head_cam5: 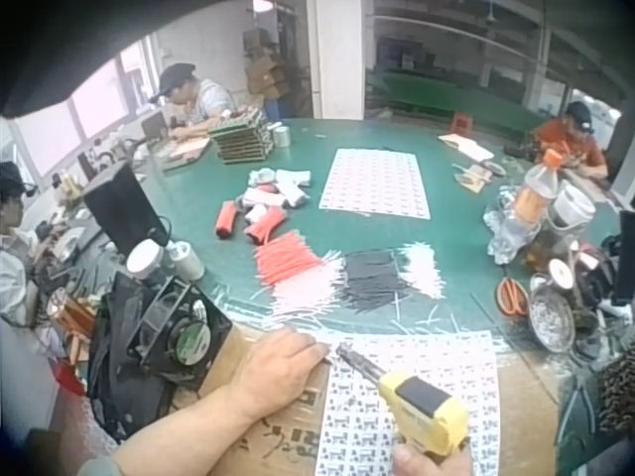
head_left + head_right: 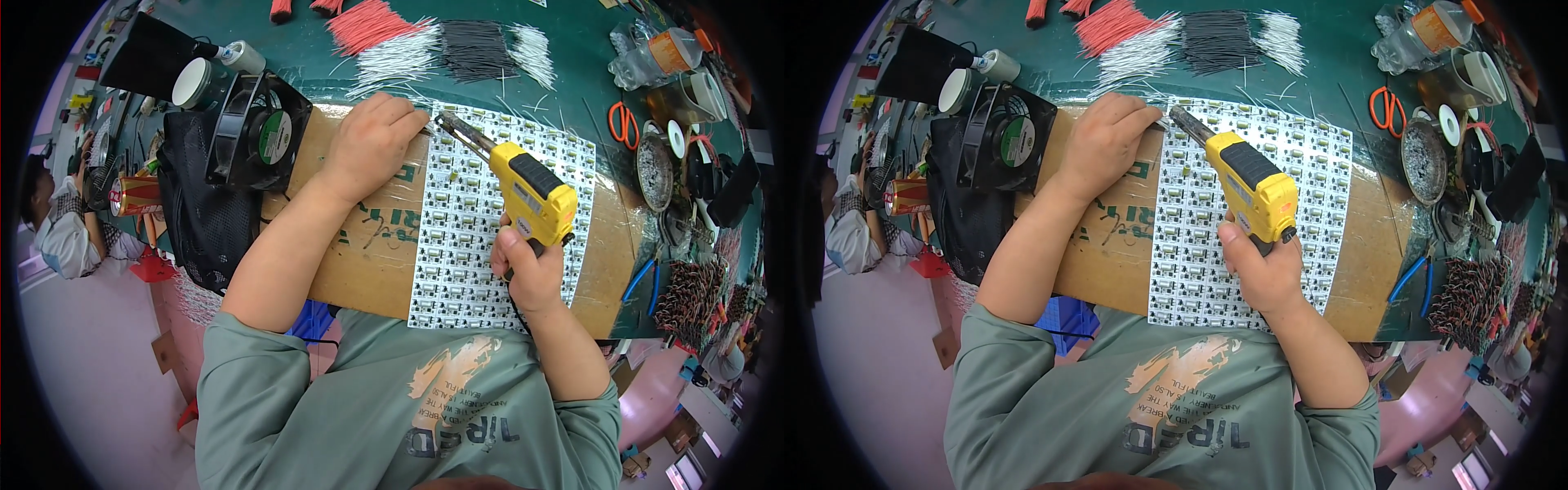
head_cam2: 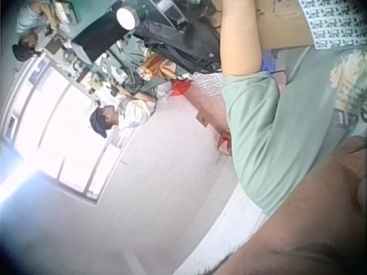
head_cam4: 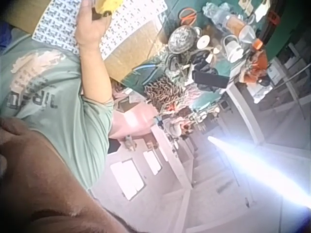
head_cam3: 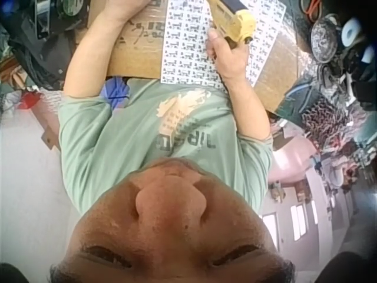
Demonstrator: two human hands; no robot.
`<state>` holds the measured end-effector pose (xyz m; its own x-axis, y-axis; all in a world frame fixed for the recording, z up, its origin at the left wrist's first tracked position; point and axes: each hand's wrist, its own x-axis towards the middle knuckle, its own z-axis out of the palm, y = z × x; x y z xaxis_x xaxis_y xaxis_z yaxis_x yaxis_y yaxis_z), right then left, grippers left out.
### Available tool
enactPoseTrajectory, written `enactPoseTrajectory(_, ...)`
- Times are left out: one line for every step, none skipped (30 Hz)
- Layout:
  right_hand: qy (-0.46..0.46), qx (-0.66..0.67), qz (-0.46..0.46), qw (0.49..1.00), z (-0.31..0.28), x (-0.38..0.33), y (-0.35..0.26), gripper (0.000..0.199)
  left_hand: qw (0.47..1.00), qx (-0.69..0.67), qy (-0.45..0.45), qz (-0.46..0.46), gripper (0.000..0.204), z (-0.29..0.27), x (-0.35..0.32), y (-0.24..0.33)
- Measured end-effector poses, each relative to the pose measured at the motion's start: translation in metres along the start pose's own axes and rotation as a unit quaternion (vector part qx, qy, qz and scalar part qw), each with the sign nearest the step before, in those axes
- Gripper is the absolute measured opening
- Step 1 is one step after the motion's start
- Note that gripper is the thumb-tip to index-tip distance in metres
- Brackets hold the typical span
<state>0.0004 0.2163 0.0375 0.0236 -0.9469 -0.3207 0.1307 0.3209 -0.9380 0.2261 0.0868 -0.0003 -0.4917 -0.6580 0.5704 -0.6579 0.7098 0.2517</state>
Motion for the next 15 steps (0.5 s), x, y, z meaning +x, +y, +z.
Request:
enactPoseTrajectory(0.0, 0.0, 0.0, 1.0, 0.0001, 0.0001, 0.0, 0.033, 1.0, 0.0, 0.0, 0.0, 0.021, 0.0001, -0.0001, -0.0002)
enactPoseTrajectory(0.0, -0.002, -0.001, 1.0, 0.0003, 0.0002, 0.0001, 0.032, 1.0, 0.001, 0.0, -0.001, 0.021, 0.0003, -0.0003, -0.0006)
enactPoseTrajectory(0.0, -0.004, -0.002, 1.0, 0.0003, 0.0002, -0.0001, 0.031, 1.0, 0.001, 0.0, -0.001, 0.021, 0.0006, -0.0004, -0.0007)
enactPoseTrajectory(-0.001, -0.004, -0.002, 1.0, 0.0004, 0.0002, -0.0001, 0.031, 1.0, 0.001, 0.0, -0.002, 0.021, 0.0008, -0.0006, -0.0006)
enactPoseTrajectory(0.005, -0.005, 0.005, 1.0, 0.0005, 0.0002, 0.0, 0.034, 1.0, 0.001, 0.0, -0.003, 0.021, 0.0009, -0.0007, -0.0004)
enactPoseTrajectory(0.01, -0.006, 0.012, 1.0, 0.0005, 0.0001, 0.0003, 0.038, 1.0, 0.001, 0.0, -0.003, 0.021, 0.0011, -0.0007, -0.0003)
enactPoseTrajectory(0.01, -0.006, 0.011, 1.0, 0.0005, 0.0001, 0.0008, 0.038, 1.0, 0.001, 0.0, -0.003, 0.021, 0.0011, -0.0007, -0.0002)
enactPoseTrajectory(0.008, 0.008, -0.001, 1.0, 0.0005, 0.0001, 0.0013, 0.044, 1.0, 0.001, -0.001, -0.003, 0.021, 0.0011, -0.0007, -0.0001)
enactPoseTrajectory(0.005, 0.022, -0.013, 1.0, 0.0004, 0.0001, 0.0014, 0.049, 1.0, 0.001, -0.001, -0.003, 0.021, 0.0011, -0.0007, 0.0)
enactPoseTrajectory(0.006, 0.022, -0.013, 1.0, 0.0002, -0.0001, 0.0013, 0.049, 1.0, 0.001, -0.001, -0.003, 0.021, 0.001, -0.0007, 0.0004)
enactPoseTrajectory(0.006, 0.022, -0.014, 1.0, 0.0001, -0.0004, 0.0012, 0.054, 1.0, 0.002, -0.002, -0.004, 0.021, 0.0009, -0.0007, 0.0009)
enactPoseTrajectory(0.005, 0.023, -0.014, 1.0, 0.0001, -0.0003, 0.0013, 0.058, 1.0, 0.003, -0.003, -0.005, 0.021, 0.0008, -0.0008, 0.0009)
enactPoseTrajectory(0.005, 0.023, -0.014, 1.0, 0.0001, -0.0002, 0.0012, 0.058, 1.0, 0.004, -0.003, -0.005, 0.021, 0.0009, -0.001, 0.0009)
enactPoseTrajectory(0.003, 0.023, -0.009, 1.0, 0.0002, 0.0001, 0.0009, 0.058, 1.0, 0.002, -0.002, -0.004, 0.021, 0.001, -0.0013, 0.0007)
enactPoseTrajectory(0.002, 0.024, -0.005, 1.0, 0.0001, 0.0007, 0.0001, 0.057, 1.0, 0.001, -0.001, -0.003, 0.021, 0.0012, -0.0009, 0.0005)
